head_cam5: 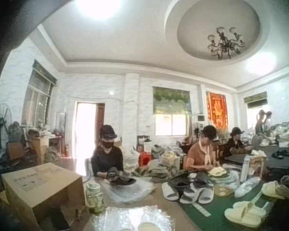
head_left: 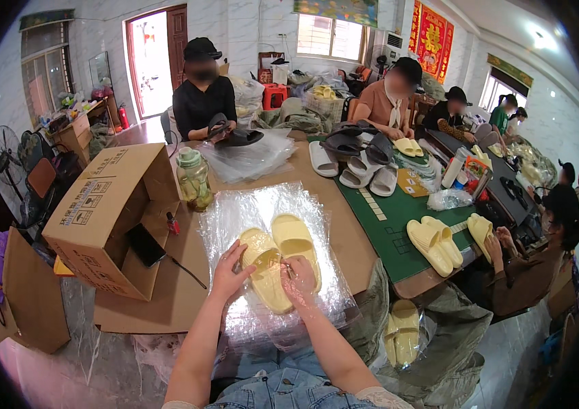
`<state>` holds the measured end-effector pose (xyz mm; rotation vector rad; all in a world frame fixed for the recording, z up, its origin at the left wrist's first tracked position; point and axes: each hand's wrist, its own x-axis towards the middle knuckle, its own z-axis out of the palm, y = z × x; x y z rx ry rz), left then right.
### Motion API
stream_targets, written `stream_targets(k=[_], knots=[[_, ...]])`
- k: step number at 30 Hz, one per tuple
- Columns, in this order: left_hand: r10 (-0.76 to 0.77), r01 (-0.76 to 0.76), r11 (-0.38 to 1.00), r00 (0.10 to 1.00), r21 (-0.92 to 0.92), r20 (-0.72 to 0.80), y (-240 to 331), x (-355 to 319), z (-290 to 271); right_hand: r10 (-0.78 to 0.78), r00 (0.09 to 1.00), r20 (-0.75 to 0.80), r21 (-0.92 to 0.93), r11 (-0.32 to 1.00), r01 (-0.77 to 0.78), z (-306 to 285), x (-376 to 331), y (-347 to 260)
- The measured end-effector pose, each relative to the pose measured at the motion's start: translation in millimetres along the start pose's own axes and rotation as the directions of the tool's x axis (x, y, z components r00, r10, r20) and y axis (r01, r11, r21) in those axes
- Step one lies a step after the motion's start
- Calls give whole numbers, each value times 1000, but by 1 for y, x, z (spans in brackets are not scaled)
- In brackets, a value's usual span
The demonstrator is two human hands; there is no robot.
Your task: The person places pairs of yellow and white slippers into clear plastic bags at a workbench. They handle the slippers and bags by hand, arranging the footwear inside the packaging material. The task involves repetitive pick-and-place actions to prepare the slippers for shipment.
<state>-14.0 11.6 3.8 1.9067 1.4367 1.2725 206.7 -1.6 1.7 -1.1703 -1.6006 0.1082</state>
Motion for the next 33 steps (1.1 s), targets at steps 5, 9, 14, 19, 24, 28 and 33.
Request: stream_targets(k=[5, 9, 14, 19, 24, 28, 33], knots=[[-9, 10, 1000, 1000, -6, 8, 1, 0, 0, 4, 1000, 4, 9, 1000, -4, -2, 0, -1], [10, -10, 1000, 1000, -25, 2, -2, 0, 1, 8, 1000, 8, 10, 1000, -8, -3, 0, -1], [11, -11, 1000, 1000, -23, 5, -1, 1, 0, -4, 1000, -13, 20, 1000, 4, -3, 1, -4], [3, -3, 1000, 1000, -17, 8, 4, -1, -2, 33, 999, 11, 32, 999, -33, -2, 1, -4], [-10, 10, 999, 1000, -37, -9, 5, -4, -1, 83, 996, 39, 97, 992, -86, -2, -2, 0], [-14, 14, 1000, 1000, 8, -1, 12, -4, -5, 70, 997, 41, 71, 995, -73, -2, -2, -3], [-37, 37, 999, 999, 21, 15, 16, -5, -6, 66, 996, 66, 77, 995, -71, -2, -2, 1]])
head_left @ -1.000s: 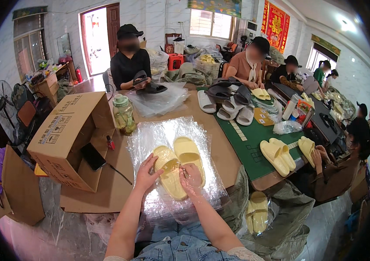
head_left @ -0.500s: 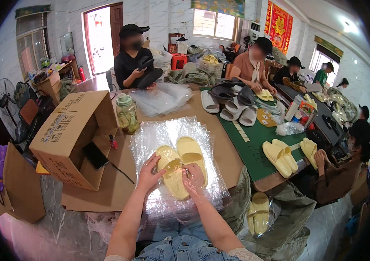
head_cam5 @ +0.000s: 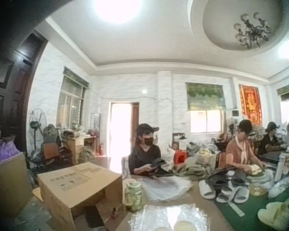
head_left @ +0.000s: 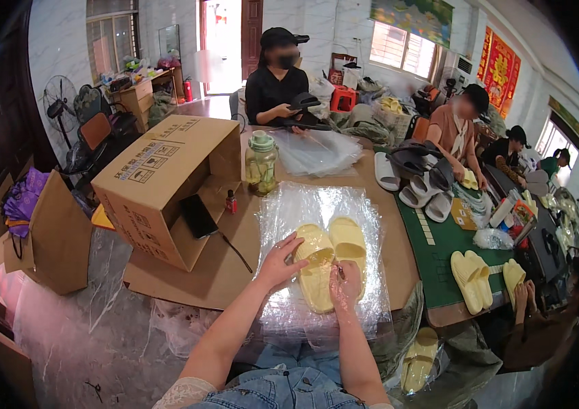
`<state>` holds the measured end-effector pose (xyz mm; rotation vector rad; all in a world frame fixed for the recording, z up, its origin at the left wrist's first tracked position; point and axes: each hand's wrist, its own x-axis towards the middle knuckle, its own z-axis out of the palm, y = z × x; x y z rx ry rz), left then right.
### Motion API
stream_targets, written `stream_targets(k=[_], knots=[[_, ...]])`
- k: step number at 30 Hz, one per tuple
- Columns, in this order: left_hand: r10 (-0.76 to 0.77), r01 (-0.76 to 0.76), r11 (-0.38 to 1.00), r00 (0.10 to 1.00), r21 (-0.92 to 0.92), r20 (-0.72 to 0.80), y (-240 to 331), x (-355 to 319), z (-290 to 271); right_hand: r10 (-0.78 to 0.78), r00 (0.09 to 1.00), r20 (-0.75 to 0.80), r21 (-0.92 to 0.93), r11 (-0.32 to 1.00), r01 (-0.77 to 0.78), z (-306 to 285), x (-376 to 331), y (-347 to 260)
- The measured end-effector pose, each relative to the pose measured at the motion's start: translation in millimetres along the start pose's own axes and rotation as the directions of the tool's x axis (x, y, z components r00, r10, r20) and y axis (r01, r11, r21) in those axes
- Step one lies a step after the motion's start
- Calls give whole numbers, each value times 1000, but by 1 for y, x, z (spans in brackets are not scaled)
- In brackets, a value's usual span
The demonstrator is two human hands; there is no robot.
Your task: The person places pairs of yellow and white slippers into clear plastic bags at a workbench. They handle the slippers and bags by hand, arranging the footwear inside the packaging material. The task involves repetitive pick-and-place actions to prepare the slippers for shipment.
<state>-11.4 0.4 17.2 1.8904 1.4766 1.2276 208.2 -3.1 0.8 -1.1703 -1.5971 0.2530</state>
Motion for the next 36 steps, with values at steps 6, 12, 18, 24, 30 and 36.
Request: stream_targets(k=[6, 12, 18, 24, 30, 36], knots=[[110, -102, 994, 955, 43, -275, -16, 4, -6, -35, 999, -37, -4, 999, 35, 4, 1, 2], [42, 251, 906, 749, 341, -662, -42, 25, -89, -18, 999, -31, -40, 999, 17, 3, 1, 7], [-323, 802, 477, 541, 360, -777, -79, 51, -154, -41, 999, -36, -89, 995, 38, 3, 2, 1], [-274, 861, 290, 492, 417, -826, -124, 68, -168, -18, 1000, -14, -77, 997, 17, 1, 1, 1], [-320, 891, 273, 439, 362, -840, -127, 81, -173, -23, 999, -39, -50, 999, 21, 1, 2, -2], [-389, 888, 281, 452, 364, -803, -115, 83, -173, -2, 1000, -30, -76, 997, 0, 0, 3, -2]])
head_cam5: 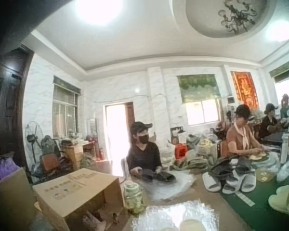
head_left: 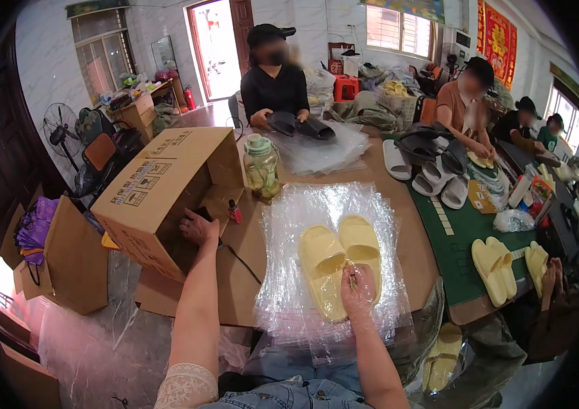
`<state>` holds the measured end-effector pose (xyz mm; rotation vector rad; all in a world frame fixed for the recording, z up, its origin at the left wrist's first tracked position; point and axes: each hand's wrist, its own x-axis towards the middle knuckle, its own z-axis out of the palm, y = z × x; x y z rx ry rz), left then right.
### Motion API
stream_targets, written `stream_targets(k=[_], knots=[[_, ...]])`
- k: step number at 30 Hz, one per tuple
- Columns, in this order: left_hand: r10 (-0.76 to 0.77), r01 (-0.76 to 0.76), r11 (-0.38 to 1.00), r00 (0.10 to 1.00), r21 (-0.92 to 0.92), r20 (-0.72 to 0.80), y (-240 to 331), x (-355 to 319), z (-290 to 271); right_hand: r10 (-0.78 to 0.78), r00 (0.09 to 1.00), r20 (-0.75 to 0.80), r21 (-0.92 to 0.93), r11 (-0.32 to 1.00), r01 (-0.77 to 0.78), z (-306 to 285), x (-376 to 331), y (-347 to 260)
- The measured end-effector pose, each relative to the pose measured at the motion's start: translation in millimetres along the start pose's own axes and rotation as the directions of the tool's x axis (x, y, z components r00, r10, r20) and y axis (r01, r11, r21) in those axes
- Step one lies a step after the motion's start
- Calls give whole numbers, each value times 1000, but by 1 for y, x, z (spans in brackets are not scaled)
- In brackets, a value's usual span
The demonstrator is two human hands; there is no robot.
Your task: The person places pairs of yellow and white slippers into clear plastic bags at a workbench. They handle the slippers and bags by hand, arranging the footwear inside the packaging material. The task involves repetitive pick-and-place actions to prepare the slippers for shipment.
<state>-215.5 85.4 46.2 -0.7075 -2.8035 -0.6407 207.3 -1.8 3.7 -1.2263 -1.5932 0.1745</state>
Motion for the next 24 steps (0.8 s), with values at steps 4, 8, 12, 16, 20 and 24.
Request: stream_targets(k=[4, 8, 12, 16, 20, 24], knots=[[23, -20, 999, 997, 35, -74, -5, 1, 9, -3, 1000, -7, 37, 999, 4, 3, -2, 2], [46, -46, 999, 994, 4, -102, -4, -2, 12, -34, 999, -10, 41, 999, 35, 0, 0, -1], [51, -52, 999, 994, -12, -97, -5, -2, 10, -54, 998, -14, 51, 997, 55, 2, -1, 2], [29, -26, 999, 998, -45, 57, -3, -5, -7, -50, 999, -4, 57, 997, 50, 1, -1, 0], [162, -156, 980, 986, -123, 42, 2, -35, -26, 31, 999, 40, 28, 999, -33, 4, -5, 8], [423, -445, 870, 895, -211, -144, -23, -97, -34, 41, 999, 34, 27, 999, -42, 7, -5, 9]])
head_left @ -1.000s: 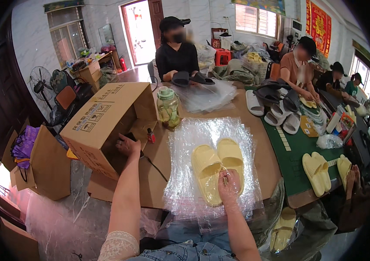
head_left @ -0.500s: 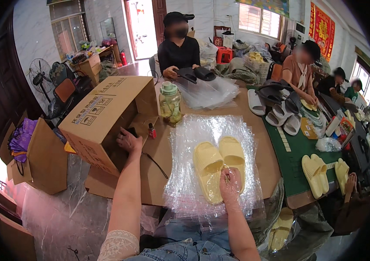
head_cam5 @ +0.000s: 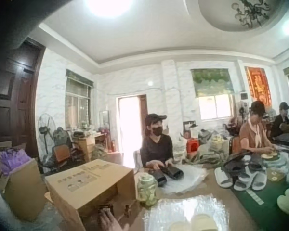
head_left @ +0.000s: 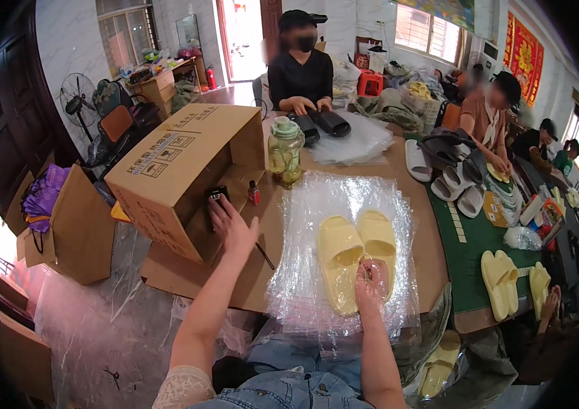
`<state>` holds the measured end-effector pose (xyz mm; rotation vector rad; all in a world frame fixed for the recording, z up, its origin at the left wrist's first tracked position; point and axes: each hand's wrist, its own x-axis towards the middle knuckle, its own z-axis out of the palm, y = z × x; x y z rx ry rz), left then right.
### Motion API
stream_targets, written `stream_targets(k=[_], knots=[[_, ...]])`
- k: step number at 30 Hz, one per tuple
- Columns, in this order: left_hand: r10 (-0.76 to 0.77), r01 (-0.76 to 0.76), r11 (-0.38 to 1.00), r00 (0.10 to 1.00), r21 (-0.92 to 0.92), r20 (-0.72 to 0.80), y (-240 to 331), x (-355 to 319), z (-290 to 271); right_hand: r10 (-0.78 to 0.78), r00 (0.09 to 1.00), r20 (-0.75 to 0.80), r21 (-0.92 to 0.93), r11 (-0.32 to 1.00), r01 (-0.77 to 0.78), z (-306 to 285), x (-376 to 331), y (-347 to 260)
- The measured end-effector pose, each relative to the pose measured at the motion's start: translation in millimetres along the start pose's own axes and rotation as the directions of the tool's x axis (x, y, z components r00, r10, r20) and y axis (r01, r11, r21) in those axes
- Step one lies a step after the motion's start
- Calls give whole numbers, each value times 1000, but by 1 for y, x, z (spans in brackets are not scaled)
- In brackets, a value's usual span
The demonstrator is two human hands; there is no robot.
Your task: The person places pairs of yellow and white slippers into clear plastic bags at a workbench. They handle the slippers and bags by hand, arranging the footwear inside the packaging material. The task involves repetitive pick-and-place actions to prepare the slippers for shipment.
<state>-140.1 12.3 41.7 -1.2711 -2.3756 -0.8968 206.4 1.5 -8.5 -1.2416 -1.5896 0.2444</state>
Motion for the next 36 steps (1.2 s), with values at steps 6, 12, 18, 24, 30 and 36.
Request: stream_targets(k=[6, 12, 18, 24, 30, 36], knots=[[190, -183, 981, 971, -62, 143, -7, -61, -14, -22, 1000, 6, -31, 999, 22, -1, 0, 1], [322, -316, 946, 942, -68, 94, -17, -64, -15, -52, 998, 43, -69, 996, 55, -4, 1, 0], [274, -275, 961, 958, 5, 81, -26, -35, -21, -32, 999, 6, -38, 999, 32, -2, 1, -3], [224, -230, 971, 970, 64, 91, -32, -15, -6, -75, 996, -40, -28, 997, 74, 1, 0, 5], [142, -137, 982, 990, 132, -28, -46, 30, 29, -42, 999, -25, 23, 999, 43, 0, 1, -4], [179, -183, 983, 978, 33, 106, -16, 11, 23, 65, 997, 31, -11, 998, -65, 6, -5, 14]])
